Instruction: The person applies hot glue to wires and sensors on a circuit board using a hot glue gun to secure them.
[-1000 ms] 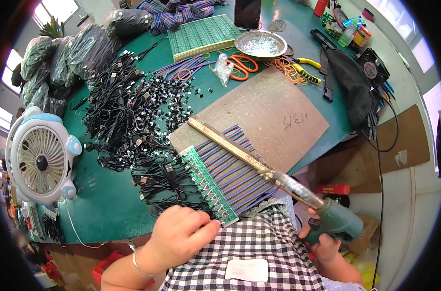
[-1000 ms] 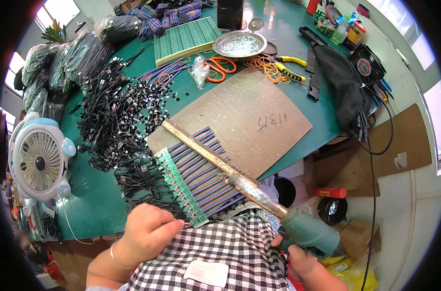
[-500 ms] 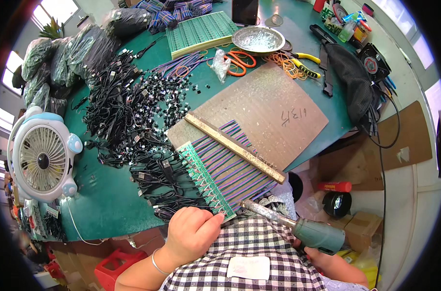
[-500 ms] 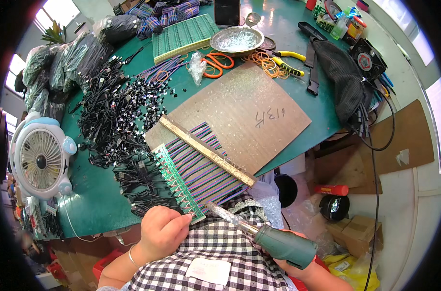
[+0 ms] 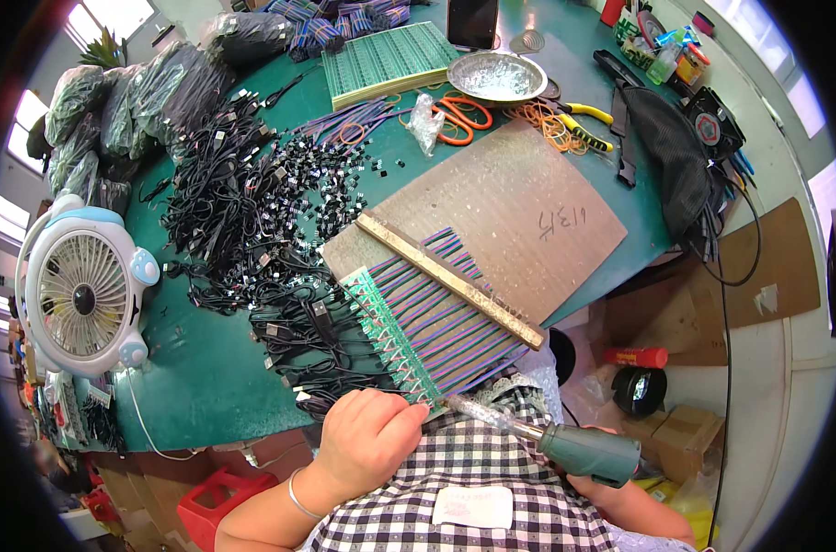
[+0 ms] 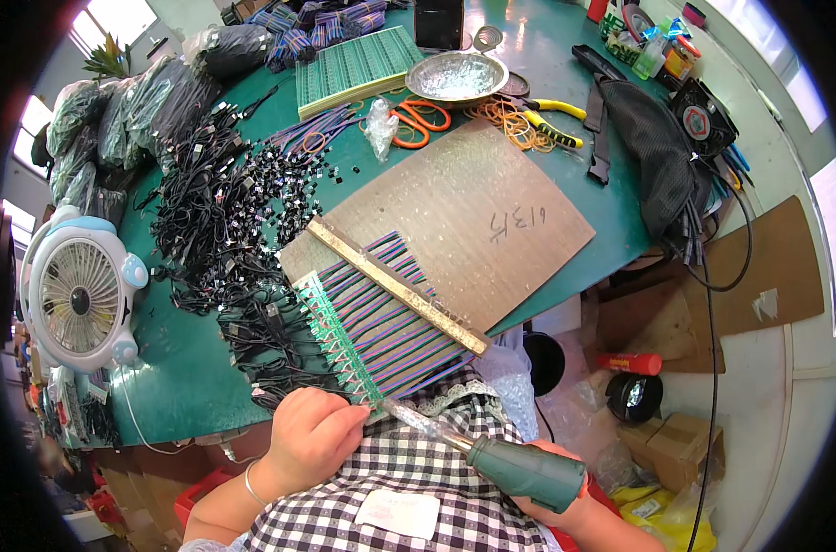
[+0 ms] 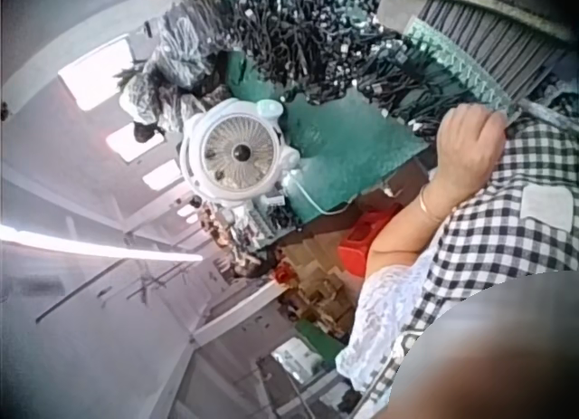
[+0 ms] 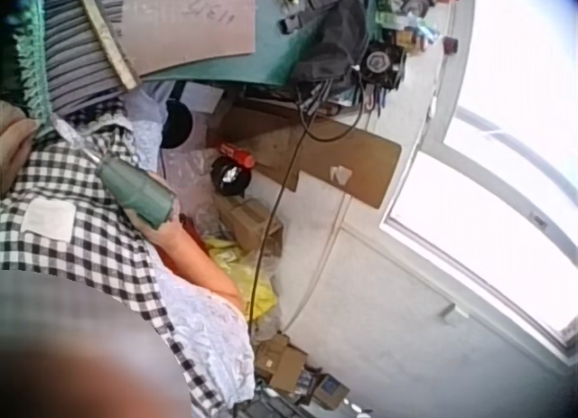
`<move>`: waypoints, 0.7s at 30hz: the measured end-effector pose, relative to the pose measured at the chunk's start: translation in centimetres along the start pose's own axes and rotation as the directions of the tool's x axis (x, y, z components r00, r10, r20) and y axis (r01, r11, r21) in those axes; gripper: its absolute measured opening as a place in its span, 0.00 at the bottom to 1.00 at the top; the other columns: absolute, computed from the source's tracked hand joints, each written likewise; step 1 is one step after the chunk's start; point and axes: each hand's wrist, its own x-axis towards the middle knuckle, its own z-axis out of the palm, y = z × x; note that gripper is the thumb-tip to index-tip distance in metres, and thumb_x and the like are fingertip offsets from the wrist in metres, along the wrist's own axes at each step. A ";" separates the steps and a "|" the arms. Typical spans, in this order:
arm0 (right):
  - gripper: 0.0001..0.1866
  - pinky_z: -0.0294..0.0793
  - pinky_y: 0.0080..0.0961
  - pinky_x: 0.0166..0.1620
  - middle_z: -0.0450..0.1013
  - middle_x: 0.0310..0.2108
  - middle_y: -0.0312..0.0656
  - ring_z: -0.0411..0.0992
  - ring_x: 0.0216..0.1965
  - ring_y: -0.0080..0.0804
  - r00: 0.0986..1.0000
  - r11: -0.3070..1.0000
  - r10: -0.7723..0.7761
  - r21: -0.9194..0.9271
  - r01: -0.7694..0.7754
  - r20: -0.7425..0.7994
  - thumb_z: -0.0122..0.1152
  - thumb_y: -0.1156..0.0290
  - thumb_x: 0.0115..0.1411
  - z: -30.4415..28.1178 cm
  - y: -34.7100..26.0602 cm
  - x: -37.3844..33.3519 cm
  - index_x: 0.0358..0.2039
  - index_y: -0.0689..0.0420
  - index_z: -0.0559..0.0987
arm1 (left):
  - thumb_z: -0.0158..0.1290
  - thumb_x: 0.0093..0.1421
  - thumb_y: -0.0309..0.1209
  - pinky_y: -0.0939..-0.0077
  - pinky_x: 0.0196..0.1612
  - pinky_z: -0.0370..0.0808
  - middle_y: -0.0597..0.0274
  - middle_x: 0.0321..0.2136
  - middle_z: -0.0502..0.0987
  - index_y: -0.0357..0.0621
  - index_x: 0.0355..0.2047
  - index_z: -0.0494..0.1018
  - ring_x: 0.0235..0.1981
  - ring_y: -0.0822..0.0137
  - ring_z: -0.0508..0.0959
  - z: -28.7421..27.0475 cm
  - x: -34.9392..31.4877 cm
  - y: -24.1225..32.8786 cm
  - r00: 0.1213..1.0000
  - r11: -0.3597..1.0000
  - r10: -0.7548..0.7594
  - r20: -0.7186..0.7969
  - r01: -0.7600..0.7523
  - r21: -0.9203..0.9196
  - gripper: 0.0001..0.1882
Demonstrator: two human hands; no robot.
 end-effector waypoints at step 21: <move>0.20 0.74 0.24 0.39 0.75 0.33 0.42 0.74 0.32 0.27 0.964 0.906 0.240 0.333 -0.263 0.110 0.61 0.71 0.53 -1.5 1.6 -1.2 0.45 0.65 0.71 | 0.59 0.38 0.20 0.69 0.25 0.67 0.65 0.22 0.70 0.44 0.29 0.74 0.22 0.63 0.71 0.1 -0.1 0.0 1.000 1.000 -0.012 0.005 0.012 0.009 0.15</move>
